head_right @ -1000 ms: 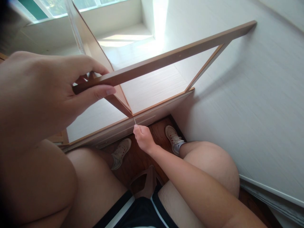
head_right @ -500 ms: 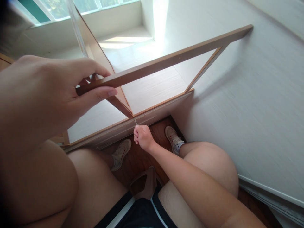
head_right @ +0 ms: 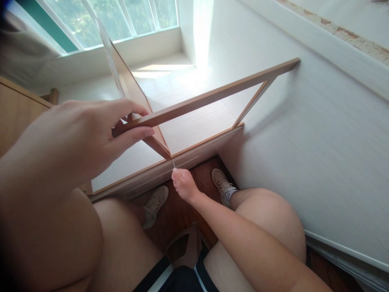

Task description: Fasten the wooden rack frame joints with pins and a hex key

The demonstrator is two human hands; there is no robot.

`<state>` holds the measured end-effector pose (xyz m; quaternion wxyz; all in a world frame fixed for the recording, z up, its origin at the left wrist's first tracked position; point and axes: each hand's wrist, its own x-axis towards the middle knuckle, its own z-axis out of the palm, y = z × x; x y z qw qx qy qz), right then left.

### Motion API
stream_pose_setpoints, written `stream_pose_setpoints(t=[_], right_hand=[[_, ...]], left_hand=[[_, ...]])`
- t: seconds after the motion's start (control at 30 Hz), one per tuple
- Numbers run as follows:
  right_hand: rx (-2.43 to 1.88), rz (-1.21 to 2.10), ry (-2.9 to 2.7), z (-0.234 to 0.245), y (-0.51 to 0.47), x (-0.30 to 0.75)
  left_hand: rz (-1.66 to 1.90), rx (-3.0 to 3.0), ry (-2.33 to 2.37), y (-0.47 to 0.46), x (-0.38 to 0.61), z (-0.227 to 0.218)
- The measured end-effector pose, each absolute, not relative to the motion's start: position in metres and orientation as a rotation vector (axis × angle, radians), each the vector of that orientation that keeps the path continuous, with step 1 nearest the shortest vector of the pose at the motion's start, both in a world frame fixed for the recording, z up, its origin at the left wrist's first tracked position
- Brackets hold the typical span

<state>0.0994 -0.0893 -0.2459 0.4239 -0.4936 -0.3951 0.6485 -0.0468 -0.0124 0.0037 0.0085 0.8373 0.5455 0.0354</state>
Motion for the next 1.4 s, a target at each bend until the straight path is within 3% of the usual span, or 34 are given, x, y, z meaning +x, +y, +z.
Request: stream_pose_setpoints(t=[0.53, 0.7, 0.83, 1.0, 1.2, 1.4], right_hand=[[-1.406, 1.381, -1.795, -0.234, -0.111, 0.094], [-1.339, 1.067, -2.114, -0.203, -0.112, 0.105], [-1.357, 0.764, -2.105, -0.153, -0.113, 0.141], [-1.606, 0.37, -1.957, -0.053, -0.109, 0.215], [-2.429, -0.307, -1.853, 0.067, -0.061, 0.299], [-2.816, -0.272, -1.894, 0.11, 0.012, 0.352]], left_hand=[[0.142, 2.641, 1.643, -0.011, -0.047, 0.003], [0.129, 2.569, 1.633, -0.008, -0.049, 0.002], [0.132, 2.555, 1.582, -0.007, -0.05, 0.005], [0.086, 2.501, 1.54, -0.006, -0.051, 0.01], [0.101, 2.468, 1.495, -0.005, -0.052, 0.012], [0.149, 2.461, 1.471, -0.009, -0.051, 0.016]])
